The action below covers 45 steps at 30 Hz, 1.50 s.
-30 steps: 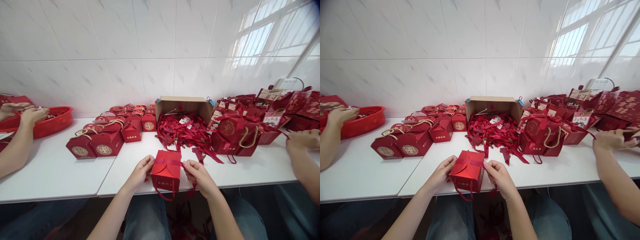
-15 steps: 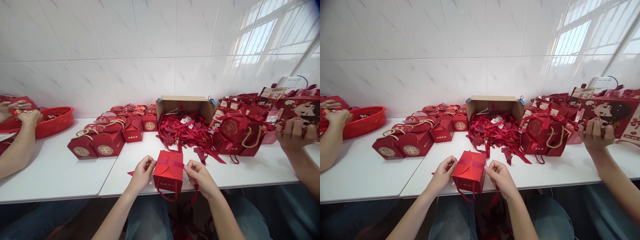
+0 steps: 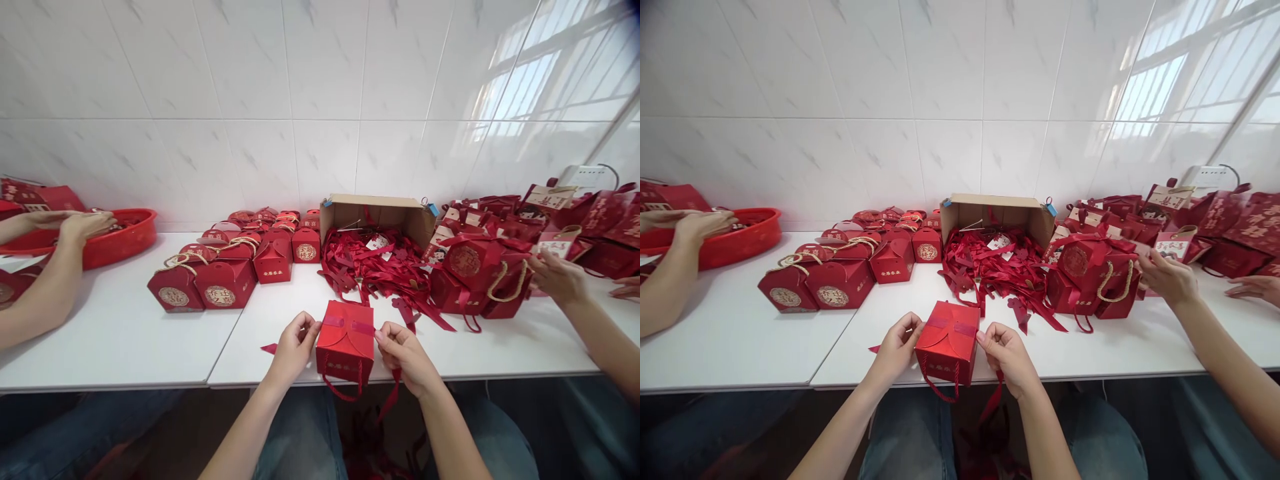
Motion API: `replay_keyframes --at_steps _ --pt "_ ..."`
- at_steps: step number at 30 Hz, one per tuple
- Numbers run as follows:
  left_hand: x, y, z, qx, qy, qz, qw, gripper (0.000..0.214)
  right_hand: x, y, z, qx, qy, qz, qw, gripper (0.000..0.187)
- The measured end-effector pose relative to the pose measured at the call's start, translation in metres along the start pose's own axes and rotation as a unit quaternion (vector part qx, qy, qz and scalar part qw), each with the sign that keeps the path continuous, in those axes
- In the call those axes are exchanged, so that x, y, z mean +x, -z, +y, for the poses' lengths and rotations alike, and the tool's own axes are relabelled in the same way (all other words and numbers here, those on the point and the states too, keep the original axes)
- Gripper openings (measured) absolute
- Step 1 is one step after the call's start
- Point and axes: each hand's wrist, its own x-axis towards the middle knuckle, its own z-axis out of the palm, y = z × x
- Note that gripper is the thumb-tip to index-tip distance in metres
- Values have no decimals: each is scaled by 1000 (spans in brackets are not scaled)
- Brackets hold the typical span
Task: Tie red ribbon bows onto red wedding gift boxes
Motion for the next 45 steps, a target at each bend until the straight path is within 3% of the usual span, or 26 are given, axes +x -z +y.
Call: replay_keyframes --at_steps 20,45 --pt "-2 -4 -4 -63 63 -1 996 43 -1 -1 2 5 -8 1 1000 46" --pt "1 -3 0 -57 68 3 996 42 0 -3 0 17 -32 -1 999 47"
